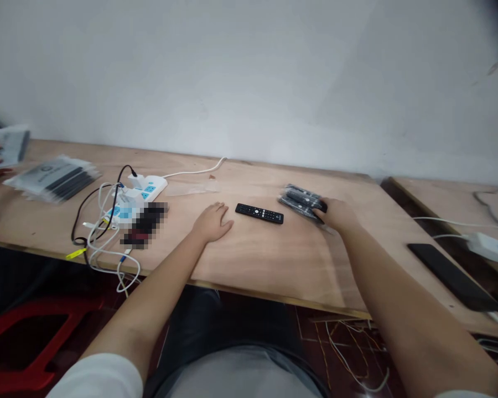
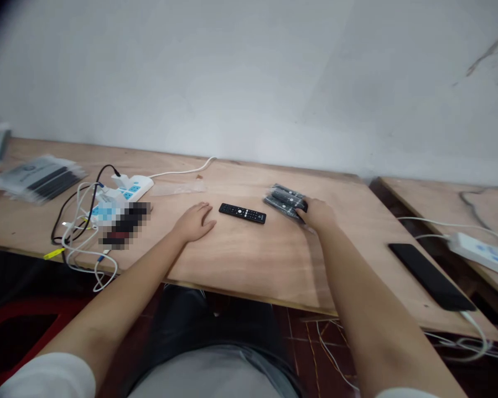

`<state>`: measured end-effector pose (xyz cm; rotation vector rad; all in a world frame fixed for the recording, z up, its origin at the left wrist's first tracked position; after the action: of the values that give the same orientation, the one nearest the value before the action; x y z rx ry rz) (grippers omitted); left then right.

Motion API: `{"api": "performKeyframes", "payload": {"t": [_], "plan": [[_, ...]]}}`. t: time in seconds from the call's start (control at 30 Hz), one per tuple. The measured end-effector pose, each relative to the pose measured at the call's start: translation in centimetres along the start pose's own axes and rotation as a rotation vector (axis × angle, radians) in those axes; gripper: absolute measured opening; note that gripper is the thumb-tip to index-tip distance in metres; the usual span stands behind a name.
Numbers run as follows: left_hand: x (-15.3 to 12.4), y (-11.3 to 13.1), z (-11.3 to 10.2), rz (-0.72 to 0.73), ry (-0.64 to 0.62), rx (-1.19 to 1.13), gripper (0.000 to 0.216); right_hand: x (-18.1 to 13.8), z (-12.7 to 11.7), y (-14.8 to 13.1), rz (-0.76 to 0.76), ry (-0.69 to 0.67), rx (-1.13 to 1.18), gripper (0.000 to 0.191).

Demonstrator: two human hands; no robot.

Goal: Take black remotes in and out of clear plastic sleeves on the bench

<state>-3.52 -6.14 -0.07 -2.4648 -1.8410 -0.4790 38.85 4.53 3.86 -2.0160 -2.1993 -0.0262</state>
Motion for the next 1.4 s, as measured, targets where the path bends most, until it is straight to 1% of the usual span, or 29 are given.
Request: {"api": "performKeyframes", "payload": {"t": [0.1,0.23,0.33,0.43,0.5,0.57,0.67,0.77,0.83,0.9,1.03,1.1,1.27,1.33,1.4], "plan": [[0.0,0.0,0.0,-0.003,-0.004,0.005,0.068,-0.4,0.1,-0.3,-0.001,0.077,0.007,0.050],[0.0,0.1,-0.1,-0.009,0.000,0.007,0.066,-1.1,0.0,-1.0,0.004,0.122,0.062,0.054],[0.0,0.1,-0.2,-0.018,-0.005,0.002,0.064,-1.5,-0.2,-1.6,0.034,0.183,0.113,0.058],[0.0,0.0,-0.1,-0.017,0.003,-0.011,0.064,-1.7,-0.6,-2.3,0.079,0.264,0.282,0.060],[0.1,-0.1,0.0,-0.016,0.009,-0.027,0.065,-1.9,-0.7,-3.2,0.086,0.326,0.462,0.057],[0.2,-0.2,0.2,-0.018,0.016,-0.046,0.064,-2.3,-0.7,-4.7,0.070,0.367,0.656,0.053],[0.3,-0.4,0.4,-0.032,0.039,-0.085,0.062,-3.3,-0.2,-7.9,-0.024,0.342,0.930,0.051],[0.4,-0.3,0.2,-0.049,0.078,-0.164,0.057,-4.8,0.9,-11.1,-0.152,0.243,1.160,0.049],[0.3,-0.3,-0.2,-0.041,0.105,-0.232,0.053,-5.7,1.7,-12.6,-0.164,0.189,1.262,0.049],[0.3,-0.2,-0.7,-0.045,0.134,-0.288,0.054,-6.4,2.5,-13.4,-0.158,0.146,1.315,0.051],[0.4,-0.1,-1.2,-0.105,0.244,-0.324,0.057,-6.9,3.4,-13.6,-0.167,0.076,1.373,0.054],[0.5,0.2,-1.0,-0.126,0.270,-0.386,0.057,-7.0,3.5,-13.5,-0.179,0.049,1.374,0.053],[1.0,1.7,0.1,-0.273,0.230,-0.779,0.069,-7.0,3.3,-13.6,-0.227,0.033,1.304,0.050],[1.1,2.0,0.4,-0.300,0.224,-0.873,0.069,-7.0,3.2,-13.6,-0.254,0.036,1.248,0.050],[1.2,2.1,0.7,-0.292,0.204,-0.899,0.063,-7.1,3.1,-13.6,-0.266,0.036,1.217,0.052]]}}
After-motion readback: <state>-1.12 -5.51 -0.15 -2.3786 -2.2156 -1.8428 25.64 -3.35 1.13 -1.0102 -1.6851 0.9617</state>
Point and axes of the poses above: each hand's wrist, its own x-axis towards the middle knuckle, its own z-axis out of the palm, y = z × x, the point moved 1 cm from there along x, towards the middle knuckle, and after that the axes turned 7 degrees about x, right-handed, at the moved point
